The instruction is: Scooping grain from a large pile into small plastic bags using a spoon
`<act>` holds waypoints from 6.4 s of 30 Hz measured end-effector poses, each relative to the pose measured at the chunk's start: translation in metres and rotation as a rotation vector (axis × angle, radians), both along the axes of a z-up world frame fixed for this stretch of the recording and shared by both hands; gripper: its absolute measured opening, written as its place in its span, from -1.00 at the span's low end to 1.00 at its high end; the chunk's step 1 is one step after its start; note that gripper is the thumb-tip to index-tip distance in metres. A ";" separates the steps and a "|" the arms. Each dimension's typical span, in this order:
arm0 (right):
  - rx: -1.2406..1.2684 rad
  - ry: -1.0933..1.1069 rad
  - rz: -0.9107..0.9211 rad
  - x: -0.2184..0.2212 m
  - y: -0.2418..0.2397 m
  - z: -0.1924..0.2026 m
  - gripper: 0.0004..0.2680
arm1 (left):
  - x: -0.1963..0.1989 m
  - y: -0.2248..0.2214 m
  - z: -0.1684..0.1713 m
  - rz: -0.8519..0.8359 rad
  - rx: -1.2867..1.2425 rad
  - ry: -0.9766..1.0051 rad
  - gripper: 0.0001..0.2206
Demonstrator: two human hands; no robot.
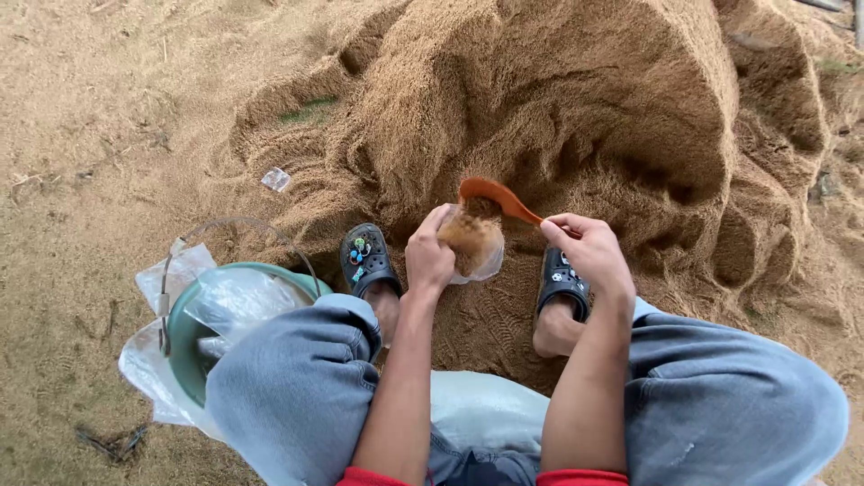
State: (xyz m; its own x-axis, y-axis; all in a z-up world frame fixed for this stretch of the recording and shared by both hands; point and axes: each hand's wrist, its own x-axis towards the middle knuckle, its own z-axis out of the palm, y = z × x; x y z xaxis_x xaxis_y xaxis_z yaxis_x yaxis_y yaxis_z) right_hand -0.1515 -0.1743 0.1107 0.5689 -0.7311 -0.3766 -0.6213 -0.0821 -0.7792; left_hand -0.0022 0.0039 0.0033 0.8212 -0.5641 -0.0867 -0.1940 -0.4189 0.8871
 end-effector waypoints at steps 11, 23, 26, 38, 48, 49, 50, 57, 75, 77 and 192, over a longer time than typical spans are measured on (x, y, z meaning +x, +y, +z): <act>-0.046 0.405 0.024 0.034 0.040 -0.089 -0.76 | -0.010 0.010 0.037 0.123 -0.068 -0.071 -0.27; -0.089 0.127 -0.144 0.046 0.035 -0.095 -0.88 | -0.031 0.002 0.040 -0.056 0.482 0.135 -0.62; -0.097 0.123 -0.149 0.041 0.028 -0.106 -0.86 | -0.031 0.000 0.009 -0.014 0.507 0.015 -0.67; -0.159 -0.078 -0.130 0.045 0.030 -0.105 -0.90 | -0.014 0.004 0.022 -0.053 0.594 0.021 -0.83; -0.168 -0.002 -0.067 0.038 0.022 -0.084 -0.90 | -0.024 0.001 0.046 -0.020 0.483 0.039 -0.71; -0.172 -0.004 -0.067 0.039 0.023 -0.084 -0.90 | -0.025 -0.001 0.052 -0.018 0.480 0.037 -0.71; -0.136 -0.078 -0.110 0.041 0.023 -0.083 -0.91 | -0.026 -0.002 0.059 -0.029 0.440 0.035 -0.69; -0.151 -0.208 -0.366 0.034 -0.007 -0.155 -0.82 | -0.020 0.002 0.018 -0.087 0.464 0.051 -0.87; -0.294 0.135 -0.548 0.003 0.003 -0.356 -0.81 | 0.000 -0.011 0.050 -0.139 0.270 0.101 -0.90; -0.255 0.142 -0.621 -0.007 0.005 -0.378 -0.81 | -0.001 -0.010 0.040 -0.143 0.273 0.103 -0.89; -0.021 0.405 -0.606 -0.050 0.095 -0.379 -0.86 | 0.025 0.015 -0.015 0.433 0.478 0.107 -0.74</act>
State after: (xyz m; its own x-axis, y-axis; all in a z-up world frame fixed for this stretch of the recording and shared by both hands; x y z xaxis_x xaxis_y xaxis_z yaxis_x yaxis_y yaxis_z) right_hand -0.2013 -0.0792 -0.2681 -0.1186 -0.8828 -0.4546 -0.8017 0.3553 -0.4807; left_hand 0.0224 0.0193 -0.0121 0.9383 -0.0635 -0.3400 0.1597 -0.7924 0.5887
